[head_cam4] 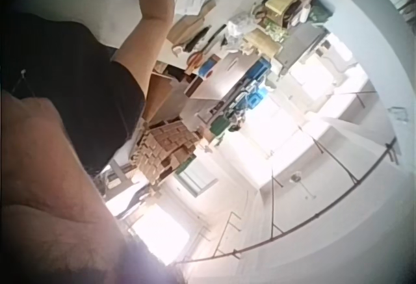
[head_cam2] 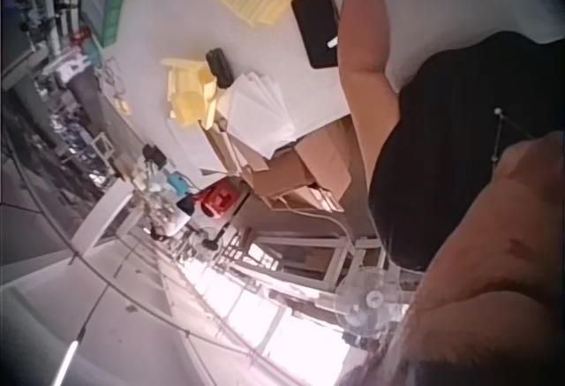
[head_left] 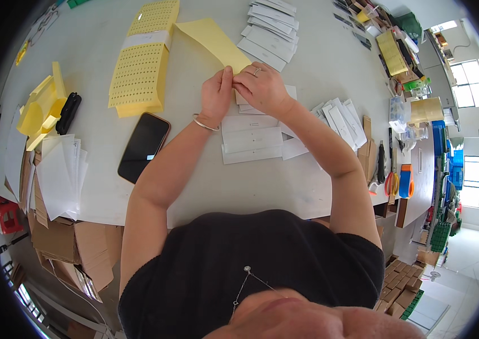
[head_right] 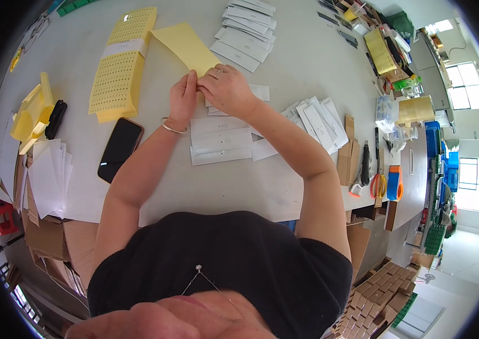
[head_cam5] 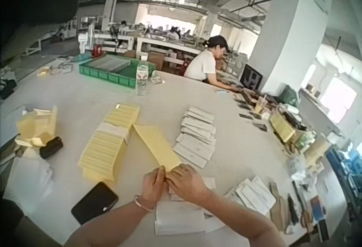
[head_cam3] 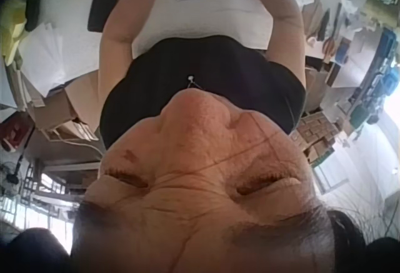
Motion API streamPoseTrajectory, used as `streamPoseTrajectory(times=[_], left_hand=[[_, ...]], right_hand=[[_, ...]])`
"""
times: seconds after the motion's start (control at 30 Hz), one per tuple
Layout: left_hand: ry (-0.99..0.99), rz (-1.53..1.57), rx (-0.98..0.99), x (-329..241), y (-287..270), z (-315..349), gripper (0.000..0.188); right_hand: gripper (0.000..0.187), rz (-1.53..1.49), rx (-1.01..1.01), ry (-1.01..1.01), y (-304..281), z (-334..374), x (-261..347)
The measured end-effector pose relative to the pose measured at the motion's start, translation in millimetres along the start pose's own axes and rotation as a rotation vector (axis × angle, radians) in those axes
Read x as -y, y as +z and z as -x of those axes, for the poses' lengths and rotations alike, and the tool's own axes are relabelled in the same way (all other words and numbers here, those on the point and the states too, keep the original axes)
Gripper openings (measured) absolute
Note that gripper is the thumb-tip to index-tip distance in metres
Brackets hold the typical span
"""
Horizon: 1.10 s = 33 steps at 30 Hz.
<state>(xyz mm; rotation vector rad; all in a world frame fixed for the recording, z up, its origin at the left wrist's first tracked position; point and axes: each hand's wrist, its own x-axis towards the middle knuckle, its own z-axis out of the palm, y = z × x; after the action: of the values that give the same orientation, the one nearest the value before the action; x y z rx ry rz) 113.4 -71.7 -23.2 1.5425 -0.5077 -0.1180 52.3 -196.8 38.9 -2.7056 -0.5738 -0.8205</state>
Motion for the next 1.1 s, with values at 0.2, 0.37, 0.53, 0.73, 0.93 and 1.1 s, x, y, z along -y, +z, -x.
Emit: streamPoseTrajectory(times=[0.2,0.37,0.53,0.73,0.93,1.1], left_hand=[[-0.132,0.132,0.014,-0.2,-1.8,1.1,0.049],[-0.209,0.225,-0.036,-2.5,-2.1,-0.6,0.049],[-0.261,0.419,-0.2,-12.8,-5.1,-0.9,0.046],[-0.206,0.445,-0.282,-13.8,-4.5,-1.0,0.043],[-0.177,0.476,-0.301,-12.9,-6.3,-1.3,0.043],[-0.185,0.485,-0.277,-10.4,-6.5,-1.9,0.043]], right_hand=[[0.006,-0.4,0.029,0.358,-3.3,1.1,-11.5],[0.007,-0.476,-0.019,0.509,-16.1,6.1,-24.6],[0.004,-0.22,-0.165,0.508,-15.4,13.8,-79.5],[0.004,0.25,-0.095,0.293,-3.0,19.8,-119.6],[0.006,0.404,-0.085,0.178,11.9,11.1,-122.5],[0.009,0.505,0.149,0.212,22.4,9.8,-116.1]])
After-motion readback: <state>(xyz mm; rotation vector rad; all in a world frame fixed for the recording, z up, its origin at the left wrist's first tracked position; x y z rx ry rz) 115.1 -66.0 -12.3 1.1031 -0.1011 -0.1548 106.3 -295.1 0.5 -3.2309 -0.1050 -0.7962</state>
